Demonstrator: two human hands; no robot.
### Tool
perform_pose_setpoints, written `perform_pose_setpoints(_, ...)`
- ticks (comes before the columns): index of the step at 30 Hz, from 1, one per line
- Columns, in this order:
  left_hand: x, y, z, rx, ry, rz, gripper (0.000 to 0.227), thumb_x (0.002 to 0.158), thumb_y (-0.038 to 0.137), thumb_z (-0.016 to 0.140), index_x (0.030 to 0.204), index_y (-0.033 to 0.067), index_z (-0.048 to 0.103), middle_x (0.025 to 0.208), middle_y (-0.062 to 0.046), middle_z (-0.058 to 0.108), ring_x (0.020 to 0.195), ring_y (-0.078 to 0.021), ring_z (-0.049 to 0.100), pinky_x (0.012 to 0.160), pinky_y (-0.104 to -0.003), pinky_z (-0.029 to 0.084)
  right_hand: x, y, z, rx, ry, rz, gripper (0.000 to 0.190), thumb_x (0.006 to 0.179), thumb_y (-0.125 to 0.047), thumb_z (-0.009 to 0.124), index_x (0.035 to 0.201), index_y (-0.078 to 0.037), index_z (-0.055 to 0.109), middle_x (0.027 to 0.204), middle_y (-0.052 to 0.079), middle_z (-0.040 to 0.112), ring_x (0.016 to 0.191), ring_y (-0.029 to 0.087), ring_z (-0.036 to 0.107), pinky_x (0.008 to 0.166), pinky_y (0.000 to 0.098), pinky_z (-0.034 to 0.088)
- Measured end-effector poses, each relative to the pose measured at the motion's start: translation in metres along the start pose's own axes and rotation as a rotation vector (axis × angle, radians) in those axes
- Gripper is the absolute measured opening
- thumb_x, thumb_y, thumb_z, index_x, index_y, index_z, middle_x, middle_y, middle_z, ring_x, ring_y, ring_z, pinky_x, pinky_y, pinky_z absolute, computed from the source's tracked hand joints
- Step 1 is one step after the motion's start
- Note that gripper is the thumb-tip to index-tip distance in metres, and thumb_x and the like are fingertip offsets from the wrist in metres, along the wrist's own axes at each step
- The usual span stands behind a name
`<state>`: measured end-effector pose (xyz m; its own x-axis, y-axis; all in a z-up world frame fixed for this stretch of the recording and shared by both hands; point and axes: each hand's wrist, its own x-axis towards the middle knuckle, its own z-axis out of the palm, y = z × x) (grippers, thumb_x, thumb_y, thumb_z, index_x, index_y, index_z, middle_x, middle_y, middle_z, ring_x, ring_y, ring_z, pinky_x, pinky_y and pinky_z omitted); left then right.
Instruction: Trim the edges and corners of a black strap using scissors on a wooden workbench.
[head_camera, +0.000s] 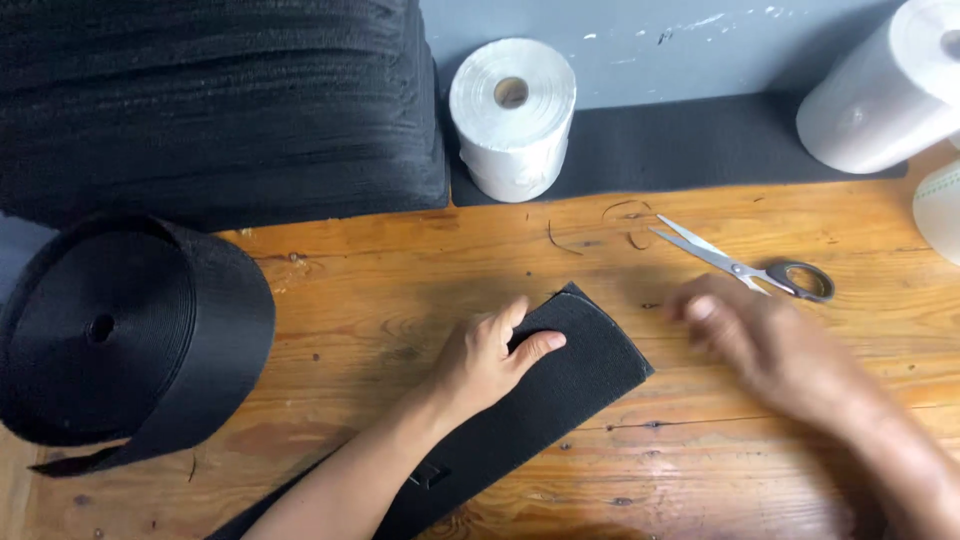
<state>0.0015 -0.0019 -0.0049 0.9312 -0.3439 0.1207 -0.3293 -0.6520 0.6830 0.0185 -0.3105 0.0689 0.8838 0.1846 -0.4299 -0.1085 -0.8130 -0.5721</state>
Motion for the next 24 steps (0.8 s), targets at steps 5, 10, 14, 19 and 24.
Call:
perform_pose_setpoints(5,0.004,0.005,-0.004,-0.113,0.039,0.054,0.04,0.098,0.042,0.067,0.085,0.0067,0.055,0.059,-0.008,0.054,0.054,-0.0269,0.052,0.049,-0.038,0.039,0.013,0.015,0.064,0.282,-0.1,-0.249,0.036,0.092,-0.044,0.054,0.103,-0.015,0.072,0.075,0.005,0.078,0.062,0.017,0.082,0.064,0.0305,0.065)
perform_pose_setpoints(10,0.008,0.002,-0.007,-0.193,0.046,0.083,0.039,0.098,0.034,0.072,0.077,0.008,0.052,0.049,-0.001,0.039,0.043,-0.0135,0.038,0.043,-0.028,0.032,0.018,0.011,0.079,0.395,0.02,-0.285,0.029,0.093,-0.03,0.069,0.074,-0.008,0.071,0.049,0.011,0.071,0.05,0.022,0.077,0.053,0.0322,0.06)
perform_pose_setpoints(14,0.006,-0.003,-0.004,-0.206,-0.009,0.064,0.036,0.103,0.033,0.064,0.08,0.0069,0.055,0.051,-0.003,0.043,0.044,-0.0174,0.043,0.044,-0.03,0.035,0.017,0.015,0.081,0.406,0.034,-0.308,0.031,0.093,-0.029,0.07,0.069,-0.01,0.071,0.05,0.006,0.066,0.051,0.014,0.071,0.053,0.0279,0.058)
perform_pose_setpoints(19,0.008,0.001,-0.005,-0.217,-0.014,0.054,0.039,0.108,0.033,0.055,0.077,0.0102,0.05,0.051,-0.009,0.045,0.045,-0.0222,0.049,0.044,-0.032,0.038,0.016,0.018,0.08,0.454,0.043,-0.331,0.034,0.094,-0.026,0.07,0.065,-0.009,0.072,0.047,0.004,0.064,0.05,0.013,0.057,0.051,0.0277,0.052)
perform_pose_setpoints(24,0.007,0.004,-0.007,-0.267,-0.002,0.0,0.041,0.107,0.035,0.056,0.075,0.0118,0.05,0.051,-0.006,0.046,0.047,-0.0166,0.047,0.045,-0.029,0.037,0.014,0.013,0.075,0.553,-0.021,-0.28,0.043,0.095,-0.021,0.072,0.054,-0.007,0.064,0.043,0.003,0.051,0.048,0.014,0.049,0.045,0.0279,0.044)
